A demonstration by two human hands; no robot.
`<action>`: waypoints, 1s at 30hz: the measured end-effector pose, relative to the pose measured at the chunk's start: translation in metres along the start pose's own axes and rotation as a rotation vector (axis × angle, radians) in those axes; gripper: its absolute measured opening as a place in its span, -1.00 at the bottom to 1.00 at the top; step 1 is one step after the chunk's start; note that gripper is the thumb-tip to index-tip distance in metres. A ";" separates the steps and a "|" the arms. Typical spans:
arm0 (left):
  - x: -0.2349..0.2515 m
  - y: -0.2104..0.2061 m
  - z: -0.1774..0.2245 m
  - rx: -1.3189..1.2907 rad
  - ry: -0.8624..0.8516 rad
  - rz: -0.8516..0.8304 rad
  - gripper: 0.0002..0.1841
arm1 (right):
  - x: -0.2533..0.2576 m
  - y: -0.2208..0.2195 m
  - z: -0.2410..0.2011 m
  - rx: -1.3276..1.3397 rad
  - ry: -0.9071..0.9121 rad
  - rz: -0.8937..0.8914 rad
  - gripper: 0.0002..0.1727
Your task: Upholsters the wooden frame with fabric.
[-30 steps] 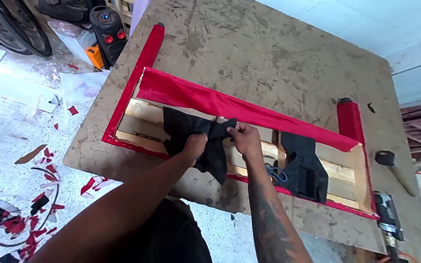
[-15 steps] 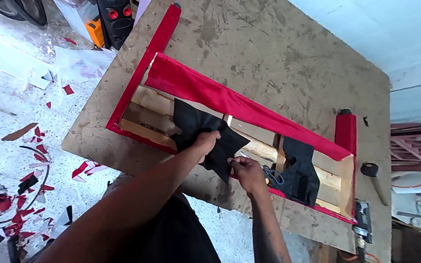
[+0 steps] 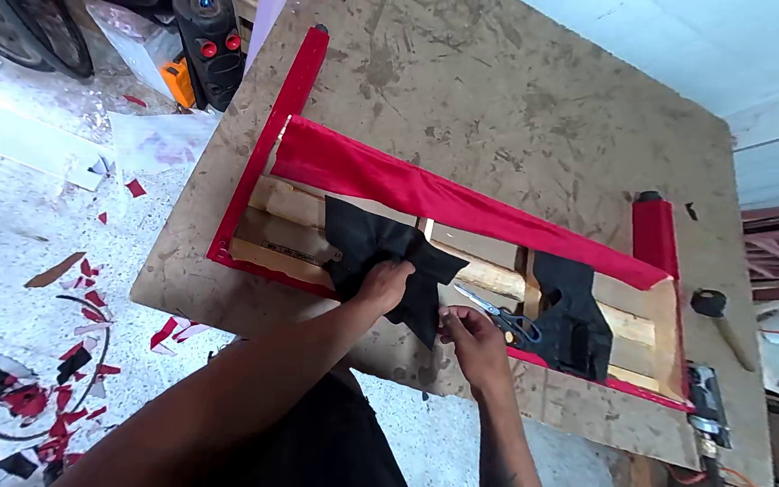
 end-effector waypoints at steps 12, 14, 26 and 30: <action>-0.023 0.093 0.141 0.714 -0.451 0.189 -0.71 | 0.004 -0.069 -0.121 -0.631 0.443 -0.177 -0.61; 0.005 0.103 0.147 0.899 -0.518 0.151 -0.65 | 0.030 -0.112 -0.106 -0.850 0.383 -0.367 -0.44; 0.060 0.048 0.146 1.365 -0.432 -0.068 -0.83 | 0.052 -0.133 -0.086 -0.905 0.363 -0.403 -0.27; 0.071 0.033 0.148 1.332 -0.475 -0.121 -0.81 | 0.055 -0.131 -0.079 -0.877 0.393 -0.262 -0.40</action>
Point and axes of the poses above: each hand's wrist, its own x-axis towards the middle knuckle, its own y-axis out of the back of the hand, z = x × y, the point moved 10 cm from there along x, towards the middle knuckle, and after that the axes turned 5 degrees about -x, right-handed, at the moved point
